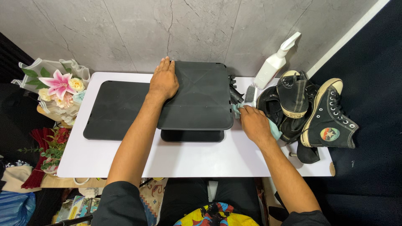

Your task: The person wipes the surface of a black plastic tray with a cloth, then attaches four plastic legs to the tray to form a small stand. They repeat the process with a second tray, wiping it and attaching legs to assemble another stand.

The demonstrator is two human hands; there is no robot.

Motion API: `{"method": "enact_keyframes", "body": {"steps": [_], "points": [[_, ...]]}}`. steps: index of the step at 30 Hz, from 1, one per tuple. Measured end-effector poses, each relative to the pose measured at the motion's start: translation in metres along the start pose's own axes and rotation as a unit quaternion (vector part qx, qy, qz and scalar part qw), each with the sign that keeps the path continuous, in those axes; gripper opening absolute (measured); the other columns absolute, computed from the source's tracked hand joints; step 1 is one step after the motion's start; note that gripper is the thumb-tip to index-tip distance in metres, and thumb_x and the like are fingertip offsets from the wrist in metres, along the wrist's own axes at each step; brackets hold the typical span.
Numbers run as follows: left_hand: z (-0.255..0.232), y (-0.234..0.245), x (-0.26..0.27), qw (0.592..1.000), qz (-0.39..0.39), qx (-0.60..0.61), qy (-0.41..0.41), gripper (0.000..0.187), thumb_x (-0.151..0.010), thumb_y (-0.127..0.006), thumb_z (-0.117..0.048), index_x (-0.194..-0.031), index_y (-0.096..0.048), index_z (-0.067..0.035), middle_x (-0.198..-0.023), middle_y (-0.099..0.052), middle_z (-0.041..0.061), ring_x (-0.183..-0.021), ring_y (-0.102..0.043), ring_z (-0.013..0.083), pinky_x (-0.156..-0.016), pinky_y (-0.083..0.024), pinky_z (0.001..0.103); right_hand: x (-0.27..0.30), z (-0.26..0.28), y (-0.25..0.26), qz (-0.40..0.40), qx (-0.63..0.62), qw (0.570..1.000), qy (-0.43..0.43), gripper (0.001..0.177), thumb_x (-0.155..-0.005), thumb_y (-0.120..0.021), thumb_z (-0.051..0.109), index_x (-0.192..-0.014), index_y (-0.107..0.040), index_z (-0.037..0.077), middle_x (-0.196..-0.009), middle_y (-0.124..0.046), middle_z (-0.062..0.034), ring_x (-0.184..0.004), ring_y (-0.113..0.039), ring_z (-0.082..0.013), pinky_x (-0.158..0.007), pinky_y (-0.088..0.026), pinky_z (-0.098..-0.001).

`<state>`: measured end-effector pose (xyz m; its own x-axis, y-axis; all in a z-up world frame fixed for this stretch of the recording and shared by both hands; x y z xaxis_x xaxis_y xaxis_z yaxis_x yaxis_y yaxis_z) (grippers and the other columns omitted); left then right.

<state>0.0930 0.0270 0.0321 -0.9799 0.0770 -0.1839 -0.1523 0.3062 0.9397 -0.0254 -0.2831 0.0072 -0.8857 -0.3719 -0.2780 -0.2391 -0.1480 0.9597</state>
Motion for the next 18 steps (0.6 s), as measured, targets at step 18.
{"method": "enact_keyframes", "body": {"steps": [18], "points": [[0.027, 0.016, 0.006, 1.000, -0.010, 0.016, -0.020, 0.054, -0.104, -0.034, -0.015, -0.155, -0.035, 0.002, -0.166, -0.026, 0.019, -0.154, -0.021, 0.0310, -0.125, -0.019, 0.042, 0.013, 0.024, -0.070, 0.089, -0.005, 0.996, -0.027, 0.054, -0.089, -0.064, 0.023, -0.138, -0.054, 0.004, -0.144, -0.048, -0.0267, -0.133, -0.050, -0.0388, -0.109, -0.040, -0.0534]]}}
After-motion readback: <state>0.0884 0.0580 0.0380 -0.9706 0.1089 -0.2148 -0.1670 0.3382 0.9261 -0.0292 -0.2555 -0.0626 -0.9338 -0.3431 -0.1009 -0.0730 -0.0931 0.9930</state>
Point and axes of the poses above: each hand's wrist, its own x-axis away from the middle knuckle, its own y-axis out of the back of the hand, z = x × y, the point moved 10 cm from there along -x, towards the middle knuckle
